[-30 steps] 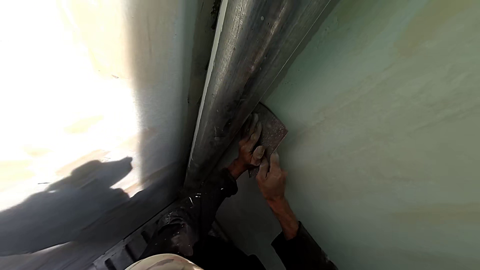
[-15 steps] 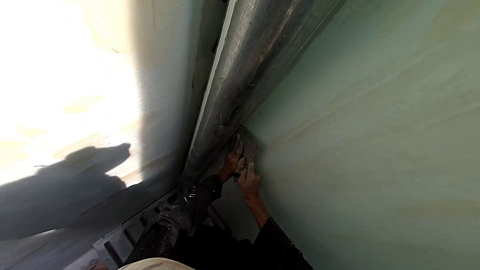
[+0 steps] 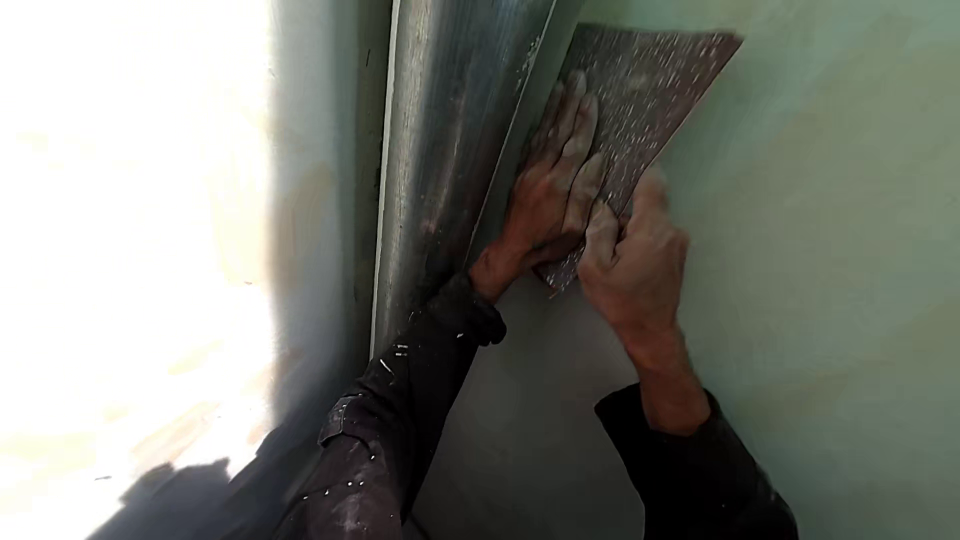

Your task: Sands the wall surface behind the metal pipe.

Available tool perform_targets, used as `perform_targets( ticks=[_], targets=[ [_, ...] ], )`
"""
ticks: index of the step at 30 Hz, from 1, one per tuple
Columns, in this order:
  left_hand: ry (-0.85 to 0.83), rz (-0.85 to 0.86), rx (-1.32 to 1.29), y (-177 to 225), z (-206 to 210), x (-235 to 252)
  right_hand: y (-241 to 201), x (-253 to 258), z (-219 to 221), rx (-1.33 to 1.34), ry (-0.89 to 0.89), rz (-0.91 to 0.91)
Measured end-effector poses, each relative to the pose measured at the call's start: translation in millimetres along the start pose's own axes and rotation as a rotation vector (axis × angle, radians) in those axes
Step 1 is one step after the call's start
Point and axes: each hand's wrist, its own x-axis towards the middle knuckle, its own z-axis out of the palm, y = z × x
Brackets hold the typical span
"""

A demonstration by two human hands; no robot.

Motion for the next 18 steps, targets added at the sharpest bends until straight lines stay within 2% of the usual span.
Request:
perform_targets(
  ticks=[2, 4, 7, 9, 10, 12, 13, 16, 18],
  targets=[
    [0.034, 0.048, -0.041, 1.1, 5.9, 50.7, -7.2, 28.1, -17.0, 0.014, 0.057, -0.033],
    [0.016, 0.054, -0.022, 2.2, 2.6, 40.3, -8.2, 22.0, -6.5, 0.036, 0.089, -0.031],
    [-0.136, -0.159, 0.033, 7.8, -20.7, -76.1, 8.5, -47.2, 48.5, 0.048, 0.092, -0.043],
    [-0.006, -0.277, 0.057, -3.0, -15.0, -141.9, 17.3, -89.1, 74.8, 0.079, 0.057, -0.064],
    [0.025, -0.307, 0.068, -4.0, -13.3, -149.8, 18.0, -92.6, 76.1, 0.094, 0.048, -0.070],
    [-0.034, -0.291, 0.075, 0.7, -13.7, -111.4, 12.6, -60.2, 56.1, 0.087, 0.062, -0.077],
    [-0.052, -0.230, 0.080, 1.2, -11.0, -72.1, 7.6, -31.3, 37.4, 0.076, 0.066, -0.070],
    [0.063, -0.003, 0.097, -0.8, 14.3, 70.2, -7.9, 68.8, -23.5, 0.058, 0.067, -0.023],
    [0.092, 0.057, 0.126, -2.2, 23.8, 130.1, -16.0, 122.2, -44.1, 0.072, 0.118, 0.012]
  ],
)
